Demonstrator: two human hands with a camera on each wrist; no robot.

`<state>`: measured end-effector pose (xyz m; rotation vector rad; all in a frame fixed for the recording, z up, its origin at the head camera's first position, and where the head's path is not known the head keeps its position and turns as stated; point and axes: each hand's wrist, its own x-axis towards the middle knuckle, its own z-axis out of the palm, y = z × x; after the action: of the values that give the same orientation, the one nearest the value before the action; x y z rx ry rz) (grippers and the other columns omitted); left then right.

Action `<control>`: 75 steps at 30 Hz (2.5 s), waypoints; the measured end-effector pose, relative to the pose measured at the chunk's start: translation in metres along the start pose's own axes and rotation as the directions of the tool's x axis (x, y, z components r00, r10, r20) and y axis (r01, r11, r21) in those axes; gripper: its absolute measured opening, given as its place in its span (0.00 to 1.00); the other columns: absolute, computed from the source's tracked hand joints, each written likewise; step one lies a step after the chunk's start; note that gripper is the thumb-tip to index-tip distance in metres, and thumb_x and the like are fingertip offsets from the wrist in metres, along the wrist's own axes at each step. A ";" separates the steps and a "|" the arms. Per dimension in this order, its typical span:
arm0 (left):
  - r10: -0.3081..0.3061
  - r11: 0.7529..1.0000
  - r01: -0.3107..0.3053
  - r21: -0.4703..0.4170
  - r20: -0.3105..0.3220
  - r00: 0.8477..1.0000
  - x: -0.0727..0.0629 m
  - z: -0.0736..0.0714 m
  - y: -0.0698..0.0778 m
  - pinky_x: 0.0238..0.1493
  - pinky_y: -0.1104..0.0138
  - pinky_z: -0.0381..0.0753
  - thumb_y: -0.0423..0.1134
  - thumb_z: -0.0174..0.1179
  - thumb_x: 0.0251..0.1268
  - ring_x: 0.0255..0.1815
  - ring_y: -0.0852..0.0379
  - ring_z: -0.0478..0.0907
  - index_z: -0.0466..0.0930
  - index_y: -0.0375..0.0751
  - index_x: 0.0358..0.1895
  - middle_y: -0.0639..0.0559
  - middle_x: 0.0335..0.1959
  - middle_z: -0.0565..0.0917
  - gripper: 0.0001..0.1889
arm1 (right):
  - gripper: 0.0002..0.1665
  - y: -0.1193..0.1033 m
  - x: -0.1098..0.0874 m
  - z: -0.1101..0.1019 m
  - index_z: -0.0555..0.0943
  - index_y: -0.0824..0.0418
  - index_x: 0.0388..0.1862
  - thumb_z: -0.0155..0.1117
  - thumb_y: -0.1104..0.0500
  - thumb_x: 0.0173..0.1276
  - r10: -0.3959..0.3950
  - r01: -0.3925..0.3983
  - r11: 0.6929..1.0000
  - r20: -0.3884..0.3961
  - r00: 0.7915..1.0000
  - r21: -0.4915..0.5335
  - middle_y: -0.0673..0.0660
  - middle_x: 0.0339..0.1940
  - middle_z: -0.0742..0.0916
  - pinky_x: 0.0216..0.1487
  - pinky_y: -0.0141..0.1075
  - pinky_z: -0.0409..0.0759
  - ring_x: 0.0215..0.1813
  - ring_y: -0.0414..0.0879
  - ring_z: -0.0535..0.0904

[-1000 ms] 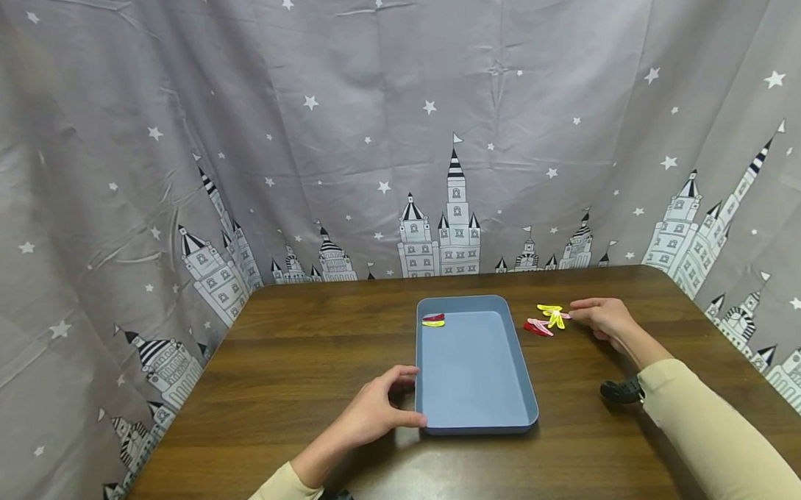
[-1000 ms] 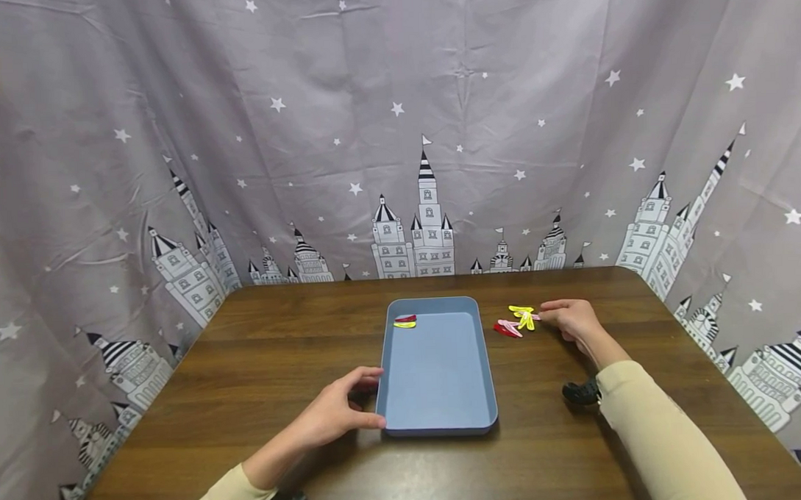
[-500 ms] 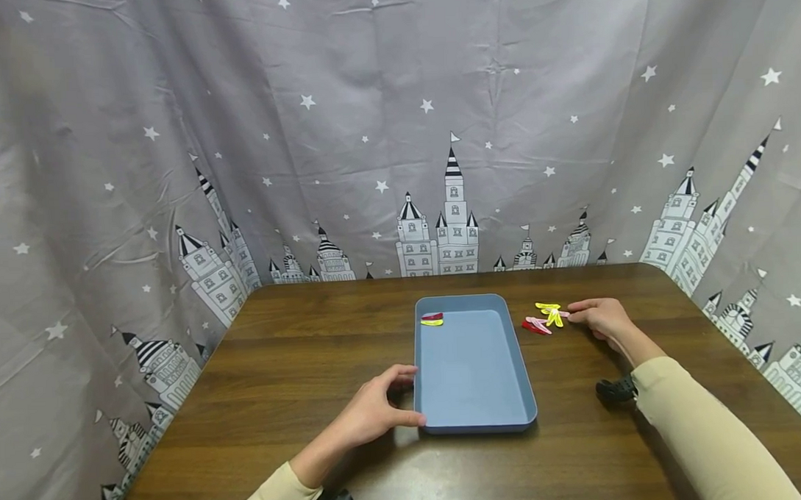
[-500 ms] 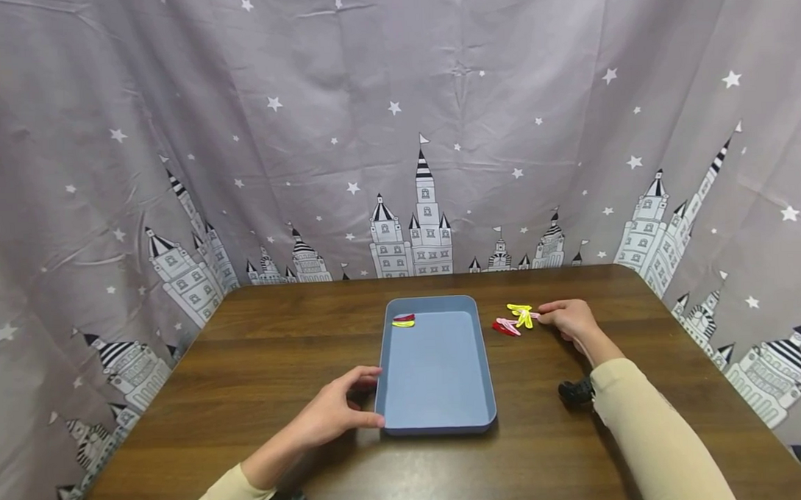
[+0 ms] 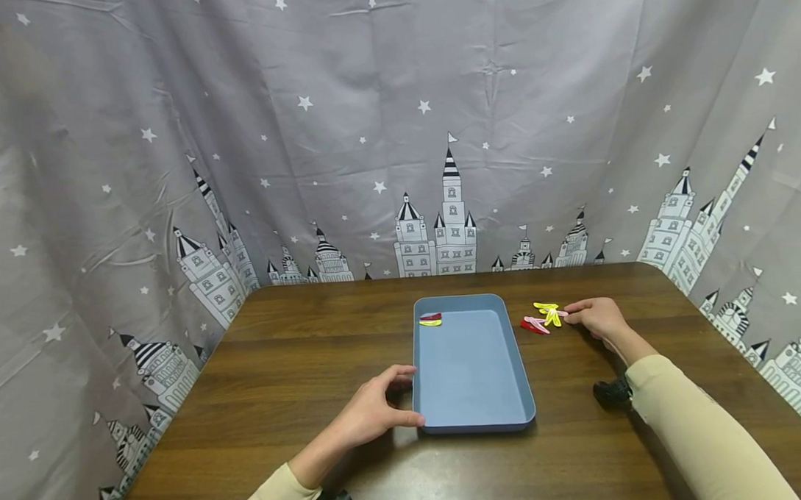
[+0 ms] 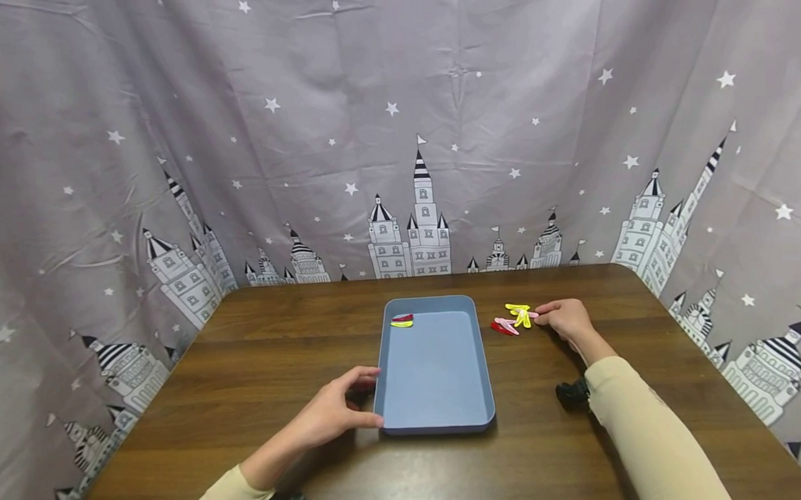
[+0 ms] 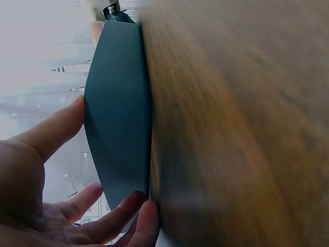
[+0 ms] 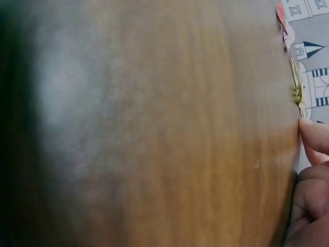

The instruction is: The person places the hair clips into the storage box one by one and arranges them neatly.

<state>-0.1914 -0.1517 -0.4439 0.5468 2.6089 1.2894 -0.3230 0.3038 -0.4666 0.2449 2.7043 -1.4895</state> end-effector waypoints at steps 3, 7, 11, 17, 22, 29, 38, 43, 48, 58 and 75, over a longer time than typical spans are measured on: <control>0.000 1.000 0.000 -0.004 -0.003 1.000 0.000 0.000 0.000 0.63 0.45 0.71 0.48 0.79 0.48 0.64 0.43 0.76 0.72 0.42 0.69 0.43 0.60 0.82 0.42 | 0.23 -0.001 0.000 0.000 0.83 0.72 0.56 0.70 0.60 0.64 -0.009 0.009 1.000 -0.003 1.000 0.003 0.60 0.44 0.87 0.17 0.31 0.65 0.13 0.35 0.61; -0.004 1.000 0.004 -0.006 -0.003 1.000 0.000 0.000 0.000 0.63 0.45 0.71 0.48 0.79 0.49 0.64 0.43 0.76 0.72 0.43 0.69 0.44 0.60 0.82 0.42 | 0.22 -0.002 0.000 0.000 0.83 0.72 0.55 0.69 0.60 0.65 -0.015 0.015 1.000 0.002 1.000 0.000 0.54 0.36 0.86 0.16 0.31 0.63 0.13 0.35 0.60; -0.008 1.000 0.008 -0.007 0.000 1.000 0.000 0.000 0.000 0.63 0.45 0.71 0.48 0.79 0.49 0.64 0.43 0.76 0.72 0.43 0.69 0.44 0.61 0.82 0.42 | 0.21 -0.002 -0.001 0.000 0.83 0.73 0.54 0.68 0.60 0.66 -0.018 0.018 1.000 0.004 1.000 -0.007 0.51 0.32 0.85 0.16 0.31 0.63 0.14 0.36 0.60; -0.010 1.000 0.010 -0.007 0.004 1.000 0.000 0.000 0.000 0.64 0.44 0.71 0.48 0.79 0.49 0.64 0.43 0.76 0.72 0.43 0.69 0.44 0.61 0.82 0.42 | 0.23 0.000 0.000 0.002 0.84 0.71 0.54 0.70 0.57 0.65 -0.009 0.008 1.000 -0.003 1.000 -0.030 0.50 0.27 0.80 0.17 0.32 0.62 0.15 0.37 0.61; -0.010 1.000 0.010 0.001 -0.002 1.000 0.000 0.001 -0.002 0.63 0.45 0.71 0.48 0.79 0.48 0.64 0.43 0.76 0.72 0.44 0.69 0.43 0.60 0.82 0.42 | 0.24 0.000 0.000 0.005 0.84 0.68 0.54 0.71 0.55 0.65 -0.020 0.019 0.998 -0.012 1.000 -0.059 0.53 0.33 0.82 0.18 0.33 0.62 0.15 0.38 0.60; -0.005 1.000 0.005 0.002 -0.005 1.000 0.001 0.001 -0.002 0.62 0.45 0.72 0.48 0.79 0.48 0.63 0.43 0.77 0.72 0.44 0.68 0.44 0.60 0.82 0.42 | 0.22 -0.003 0.001 0.006 0.85 0.67 0.51 0.71 0.53 0.65 -0.075 0.072 0.992 -0.027 0.997 -0.104 0.65 0.47 0.84 0.21 0.34 0.61 0.20 0.41 0.62; -0.012 1.000 0.012 0.006 -0.002 1.000 0.001 0.001 -0.001 0.63 0.45 0.71 0.49 0.79 0.48 0.63 0.44 0.76 0.72 0.45 0.68 0.44 0.60 0.82 0.41 | 0.19 -0.005 -0.003 0.007 0.87 0.68 0.47 0.68 0.53 0.68 -0.088 0.074 0.982 -0.077 0.993 -0.172 0.72 0.56 0.83 0.39 0.40 0.70 0.41 0.55 0.75; -0.011 1.000 0.011 0.004 -0.001 1.000 0.001 0.001 -0.002 0.63 0.44 0.71 0.49 0.79 0.48 0.63 0.44 0.76 0.72 0.45 0.68 0.44 0.60 0.82 0.41 | 0.18 -0.005 -0.004 0.008 0.87 0.69 0.45 0.68 0.54 0.68 -0.093 0.071 0.982 -0.116 0.989 -0.177 0.73 0.59 0.82 0.59 0.54 0.68 0.60 0.65 0.73; -0.012 1.000 0.012 0.004 0.000 1.000 0.001 0.001 -0.001 0.63 0.45 0.71 0.49 0.79 0.49 0.63 0.44 0.76 0.72 0.45 0.68 0.44 0.60 0.82 0.41 | 0.17 -0.003 -0.004 0.007 0.87 0.69 0.44 0.68 0.55 0.67 -0.091 0.067 0.983 -0.137 0.986 -0.171 0.72 0.53 0.85 0.47 0.44 0.71 0.49 0.59 0.76; -0.012 1.000 0.012 0.002 0.001 1.000 0.001 0.001 -0.001 0.64 0.44 0.70 0.49 0.79 0.49 0.64 0.43 0.76 0.72 0.45 0.69 0.44 0.61 0.82 0.41 | 0.21 0.000 -0.003 0.003 0.85 0.70 0.48 0.72 0.55 0.63 -0.086 0.076 0.991 -0.096 0.992 -0.110 0.57 0.27 0.83 0.24 0.35 0.67 0.22 0.44 0.71; -0.008 1.000 0.008 0.014 -0.004 1.000 0.001 0.000 -0.002 0.63 0.44 0.71 0.49 0.79 0.49 0.65 0.43 0.76 0.72 0.45 0.68 0.44 0.61 0.82 0.41 | 0.16 -0.005 -0.004 0.010 0.86 0.69 0.40 0.67 0.55 0.67 -0.129 0.076 0.962 -0.194 0.973 -0.262 0.71 0.48 0.86 0.47 0.49 0.73 0.51 0.65 0.78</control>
<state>-0.1928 -0.1521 -0.4459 0.5361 2.6226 1.2727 -0.3206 0.2920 -0.4675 0.2664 3.0823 -1.1800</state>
